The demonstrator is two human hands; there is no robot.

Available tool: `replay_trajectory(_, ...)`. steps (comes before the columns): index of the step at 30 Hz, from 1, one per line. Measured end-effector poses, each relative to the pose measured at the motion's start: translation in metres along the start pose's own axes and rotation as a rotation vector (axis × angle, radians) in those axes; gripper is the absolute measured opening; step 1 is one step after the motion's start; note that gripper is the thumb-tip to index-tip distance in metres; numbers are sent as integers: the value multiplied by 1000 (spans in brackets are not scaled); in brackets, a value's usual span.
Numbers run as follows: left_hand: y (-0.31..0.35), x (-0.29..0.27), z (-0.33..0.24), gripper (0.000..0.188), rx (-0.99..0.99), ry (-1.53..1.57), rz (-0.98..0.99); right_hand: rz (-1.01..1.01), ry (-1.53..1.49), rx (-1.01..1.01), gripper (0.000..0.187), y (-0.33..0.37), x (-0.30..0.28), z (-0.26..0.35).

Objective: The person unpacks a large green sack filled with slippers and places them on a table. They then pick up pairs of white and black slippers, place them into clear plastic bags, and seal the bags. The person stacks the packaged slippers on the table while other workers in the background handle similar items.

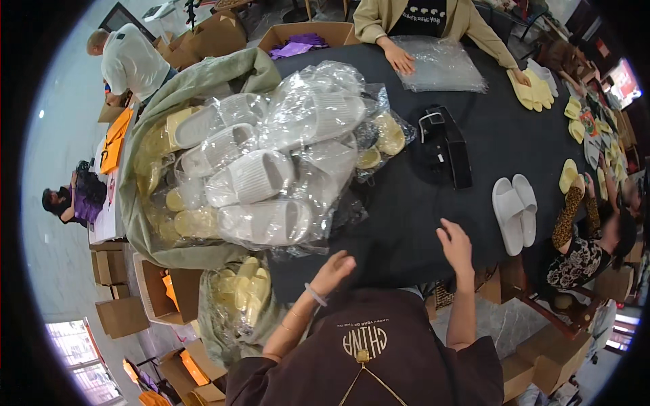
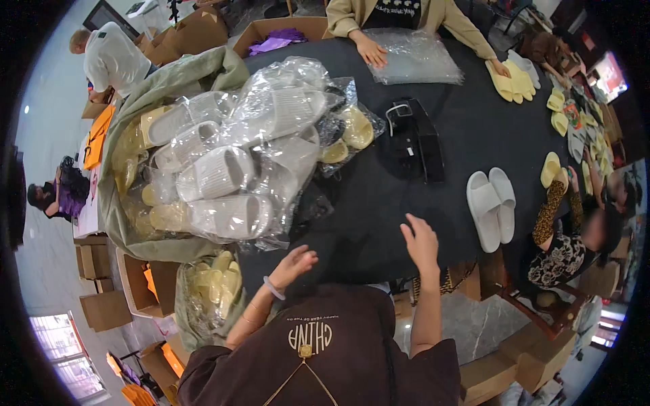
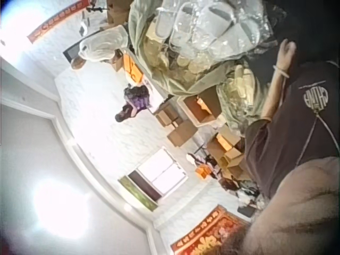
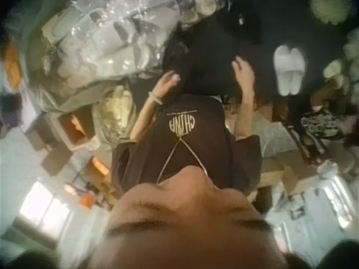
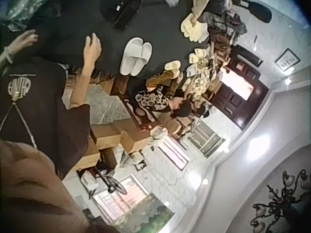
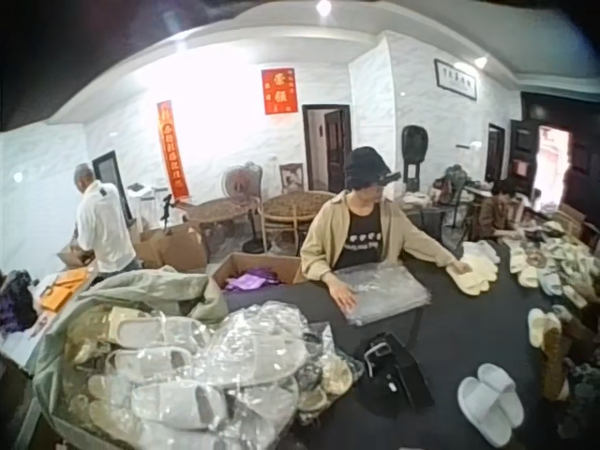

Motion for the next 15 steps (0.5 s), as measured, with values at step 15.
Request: replay_trajectory(15,-49,67,37,47,123,180,-695,397,57,-4,44,15,33,-138)
Point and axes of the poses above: each hand's wrist, its own y-axis away from the middle knuckle, its own x-axis out of the palm, z = x × y, the point moved 7 cm from there along -y, towards the middle knuckle, and after that the axes turned 10 degrees about -z, right-handed, at the moved point
